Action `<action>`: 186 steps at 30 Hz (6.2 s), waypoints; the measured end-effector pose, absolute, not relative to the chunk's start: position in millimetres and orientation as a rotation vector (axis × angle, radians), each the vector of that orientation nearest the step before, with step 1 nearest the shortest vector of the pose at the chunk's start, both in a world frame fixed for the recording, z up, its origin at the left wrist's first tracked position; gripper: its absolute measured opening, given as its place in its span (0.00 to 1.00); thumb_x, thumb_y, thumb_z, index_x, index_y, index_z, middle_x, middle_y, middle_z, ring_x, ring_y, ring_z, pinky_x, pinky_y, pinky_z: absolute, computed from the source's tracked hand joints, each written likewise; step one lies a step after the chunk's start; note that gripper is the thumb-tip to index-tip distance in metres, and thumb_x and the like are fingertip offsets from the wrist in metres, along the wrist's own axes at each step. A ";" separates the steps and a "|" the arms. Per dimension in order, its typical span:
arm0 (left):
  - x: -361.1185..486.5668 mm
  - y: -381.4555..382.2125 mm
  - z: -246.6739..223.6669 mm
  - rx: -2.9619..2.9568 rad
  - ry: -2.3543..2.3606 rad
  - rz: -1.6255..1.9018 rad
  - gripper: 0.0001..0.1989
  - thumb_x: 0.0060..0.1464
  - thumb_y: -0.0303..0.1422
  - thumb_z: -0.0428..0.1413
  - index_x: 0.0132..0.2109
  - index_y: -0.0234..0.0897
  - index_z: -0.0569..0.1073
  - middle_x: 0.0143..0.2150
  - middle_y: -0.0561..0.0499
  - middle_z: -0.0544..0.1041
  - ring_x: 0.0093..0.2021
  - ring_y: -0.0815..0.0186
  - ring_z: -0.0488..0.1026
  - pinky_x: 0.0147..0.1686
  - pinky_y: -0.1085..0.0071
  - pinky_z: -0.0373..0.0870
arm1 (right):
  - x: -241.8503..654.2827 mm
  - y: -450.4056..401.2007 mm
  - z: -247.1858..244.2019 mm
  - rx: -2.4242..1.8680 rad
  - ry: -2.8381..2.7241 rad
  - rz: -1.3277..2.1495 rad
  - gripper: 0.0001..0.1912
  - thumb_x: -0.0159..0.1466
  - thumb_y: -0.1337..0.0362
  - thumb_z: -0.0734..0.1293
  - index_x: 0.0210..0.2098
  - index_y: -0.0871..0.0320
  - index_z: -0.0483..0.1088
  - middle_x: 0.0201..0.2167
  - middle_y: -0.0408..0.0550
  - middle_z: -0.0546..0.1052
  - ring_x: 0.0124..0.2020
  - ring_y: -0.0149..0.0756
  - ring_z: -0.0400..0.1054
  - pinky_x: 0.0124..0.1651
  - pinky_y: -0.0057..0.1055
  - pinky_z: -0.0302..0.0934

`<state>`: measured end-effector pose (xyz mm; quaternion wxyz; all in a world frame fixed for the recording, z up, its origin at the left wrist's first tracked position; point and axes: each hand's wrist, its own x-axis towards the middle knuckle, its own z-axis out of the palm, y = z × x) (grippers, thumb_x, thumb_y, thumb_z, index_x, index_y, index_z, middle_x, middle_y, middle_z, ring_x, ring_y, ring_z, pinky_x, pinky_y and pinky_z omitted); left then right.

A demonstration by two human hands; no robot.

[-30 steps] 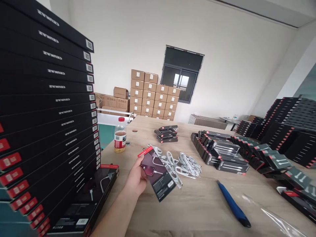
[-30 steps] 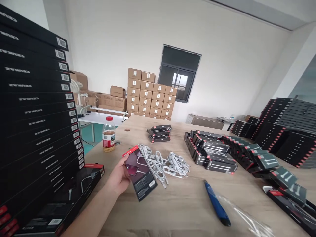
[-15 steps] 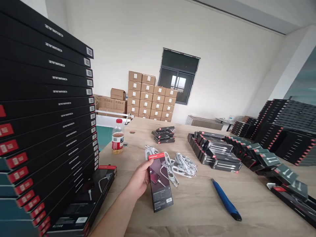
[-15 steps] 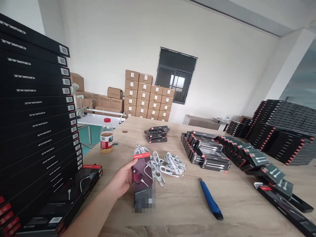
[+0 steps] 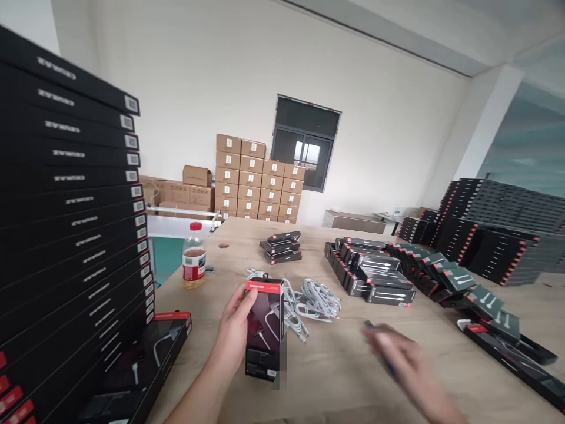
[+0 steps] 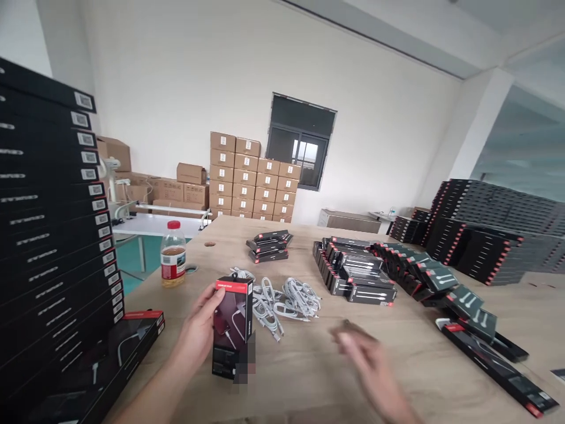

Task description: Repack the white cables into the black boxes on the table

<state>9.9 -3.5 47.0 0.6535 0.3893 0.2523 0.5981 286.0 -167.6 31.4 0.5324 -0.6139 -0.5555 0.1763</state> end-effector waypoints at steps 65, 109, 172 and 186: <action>15.5 -7.0 21.8 2.757 0.745 0.867 0.39 0.35 0.16 0.51 0.57 0.46 0.65 0.61 0.51 0.72 0.71 0.53 0.55 0.70 0.44 0.25 | 147.8 -43.0 -4.9 -1.103 -1.213 0.715 0.11 0.47 0.68 0.58 0.28 0.57 0.68 0.26 0.42 0.72 0.30 0.36 0.64 0.34 0.30 0.59; 19.3 -7.7 12.0 2.752 0.994 1.116 0.33 0.44 0.21 0.54 0.58 0.44 0.66 0.57 0.47 0.74 0.59 0.54 0.67 0.69 0.49 0.37 | 169.6 -48.2 -2.7 -1.492 -1.622 0.089 0.14 0.68 0.60 0.61 0.40 0.52 0.78 0.61 0.54 0.71 0.66 0.56 0.56 0.65 0.60 0.49; 24.2 -10.1 23.4 2.199 1.097 0.813 0.11 0.57 0.34 0.52 0.27 0.39 0.65 0.26 0.58 0.67 0.29 0.68 0.63 0.30 0.71 0.54 | 203.6 -55.3 26.7 -1.158 -1.730 0.576 0.10 0.67 0.58 0.65 0.35 0.55 0.74 0.35 0.46 0.79 0.40 0.40 0.72 0.46 0.34 0.62; 33.7 -14.0 12.7 2.348 1.249 0.784 0.11 0.58 0.28 0.51 0.46 0.40 0.75 0.45 0.49 0.82 0.48 0.57 0.75 0.55 0.55 0.54 | 205.6 -49.5 18.1 -1.189 -1.591 0.719 0.13 0.65 0.54 0.65 0.33 0.56 0.73 0.27 0.42 0.72 0.29 0.34 0.65 0.34 0.30 0.59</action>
